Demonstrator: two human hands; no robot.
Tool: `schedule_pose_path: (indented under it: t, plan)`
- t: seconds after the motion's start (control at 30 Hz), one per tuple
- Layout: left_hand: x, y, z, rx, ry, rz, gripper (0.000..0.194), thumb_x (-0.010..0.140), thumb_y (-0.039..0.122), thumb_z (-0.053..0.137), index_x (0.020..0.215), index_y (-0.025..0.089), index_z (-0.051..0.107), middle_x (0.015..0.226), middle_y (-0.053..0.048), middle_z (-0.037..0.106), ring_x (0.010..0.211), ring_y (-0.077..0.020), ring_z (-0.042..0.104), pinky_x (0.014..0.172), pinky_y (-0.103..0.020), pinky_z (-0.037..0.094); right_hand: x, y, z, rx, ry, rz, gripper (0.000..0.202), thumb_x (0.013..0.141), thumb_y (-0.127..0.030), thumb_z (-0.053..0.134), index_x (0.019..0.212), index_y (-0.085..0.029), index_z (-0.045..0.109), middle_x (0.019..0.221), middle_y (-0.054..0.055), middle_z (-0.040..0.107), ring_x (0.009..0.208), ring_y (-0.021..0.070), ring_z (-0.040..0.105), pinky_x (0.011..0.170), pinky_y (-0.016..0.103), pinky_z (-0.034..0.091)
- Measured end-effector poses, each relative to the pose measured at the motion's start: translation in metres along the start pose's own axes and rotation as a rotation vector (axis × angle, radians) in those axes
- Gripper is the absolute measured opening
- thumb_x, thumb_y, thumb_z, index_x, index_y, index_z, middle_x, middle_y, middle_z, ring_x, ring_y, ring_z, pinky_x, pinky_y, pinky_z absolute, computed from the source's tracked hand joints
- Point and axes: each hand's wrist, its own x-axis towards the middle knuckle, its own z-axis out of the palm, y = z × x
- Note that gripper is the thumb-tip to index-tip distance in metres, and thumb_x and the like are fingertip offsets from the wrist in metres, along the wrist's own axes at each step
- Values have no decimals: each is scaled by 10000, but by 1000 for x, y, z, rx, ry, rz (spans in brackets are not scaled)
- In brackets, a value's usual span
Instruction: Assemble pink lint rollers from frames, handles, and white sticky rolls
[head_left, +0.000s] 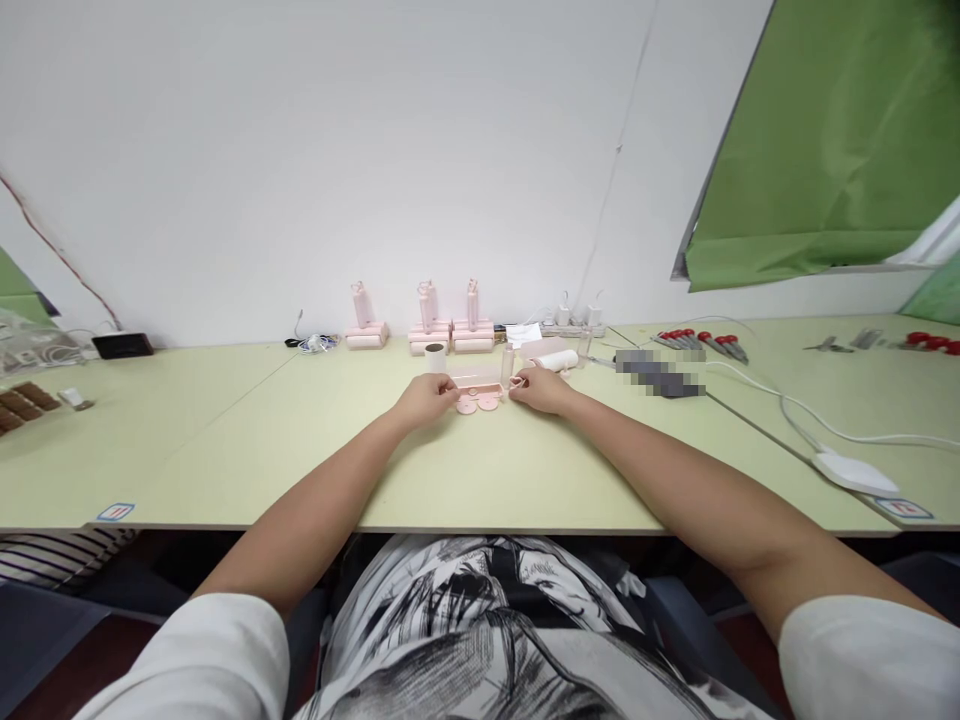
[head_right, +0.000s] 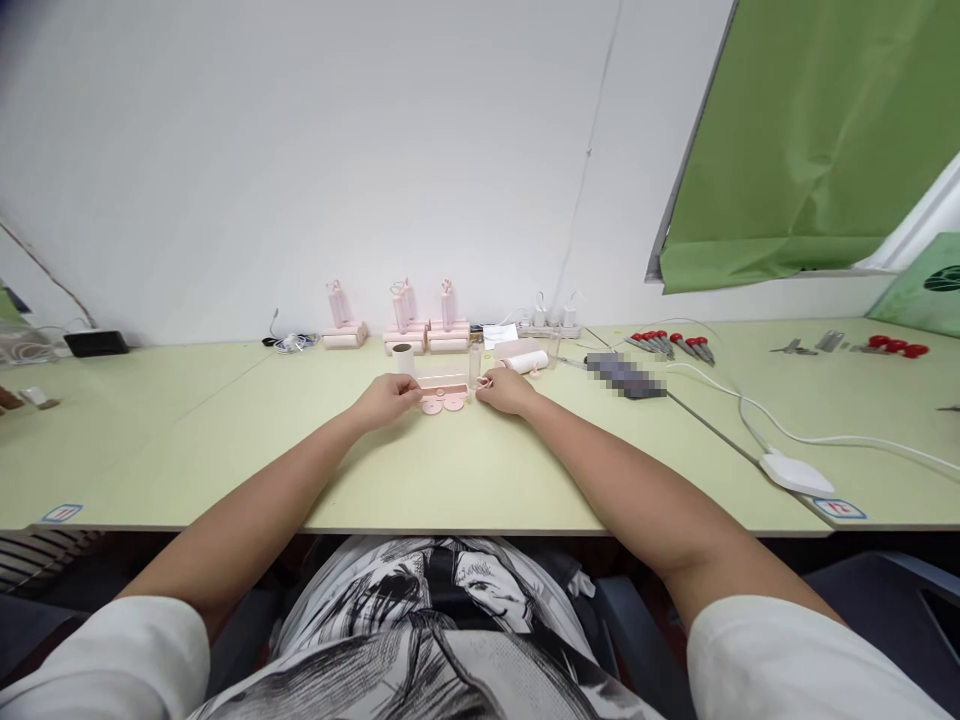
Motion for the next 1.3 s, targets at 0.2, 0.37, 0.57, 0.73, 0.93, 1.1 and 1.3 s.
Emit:
schedule_pose_path:
  t: [0.2, 0.37, 0.57, 0.73, 0.93, 1.1, 1.3]
  plan:
    - [0, -7, 6, 159, -115, 31, 204, 784, 369, 552, 722, 188, 620, 714, -13, 624, 651, -158, 531, 573, -269, 355, 0, -2, 0, 1, -9, -5, 238, 763, -359, 623, 886, -163, 675, 889, 78, 701, 822, 210, 604, 585, 252, 335]
    - [-2, -7, 7, 82, -185, 85, 218, 775, 392, 570, 766, 187, 644, 737, -9, 625, 666, -155, 534, 602, -268, 385, -1, -3, -1, 1, -11, -3, 233, 768, -369, 628, 875, -166, 672, 892, 77, 702, 809, 205, 602, 577, 255, 328]
    - [-2, -8, 8, 32, -186, 113, 223, 771, 399, 575, 742, 187, 640, 705, -7, 604, 637, -150, 509, 593, -271, 377, -1, -4, -1, 8, -19, -3, 226, 770, -364, 634, 878, -169, 670, 900, 75, 704, 803, 203, 605, 582, 252, 338]
    - [-2, -8, 7, 49, -189, 112, 217, 773, 391, 576, 752, 187, 648, 714, -8, 608, 640, -151, 511, 586, -268, 378, -1, -4, 0, 8, -17, -12, 221, 767, -362, 639, 860, -163, 666, 872, 77, 700, 793, 204, 603, 575, 257, 330]
    - [0, -10, 7, 65, -211, 120, 191, 753, 364, 586, 810, 194, 652, 735, -4, 619, 669, -157, 535, 608, -262, 392, -1, -4, -1, 15, -19, -15, 223, 769, -370, 631, 855, -165, 657, 870, 69, 694, 798, 200, 600, 578, 251, 331]
    - [-1, -11, 8, 51, -227, 141, 215, 760, 353, 569, 889, 200, 649, 732, 5, 614, 675, -155, 537, 614, -255, 396, -1, -3, 0, 12, -19, -11, 242, 771, -364, 637, 890, -156, 669, 869, 77, 696, 790, 202, 601, 588, 253, 337]
    - [0, -13, 8, 51, -247, 148, 258, 766, 359, 562, 949, 209, 664, 719, 14, 607, 682, -156, 536, 641, -259, 401, 0, -3, 0, 12, -18, -20, 224, 773, -369, 637, 854, -161, 659, 868, 71, 695, 792, 199, 601, 580, 251, 332]
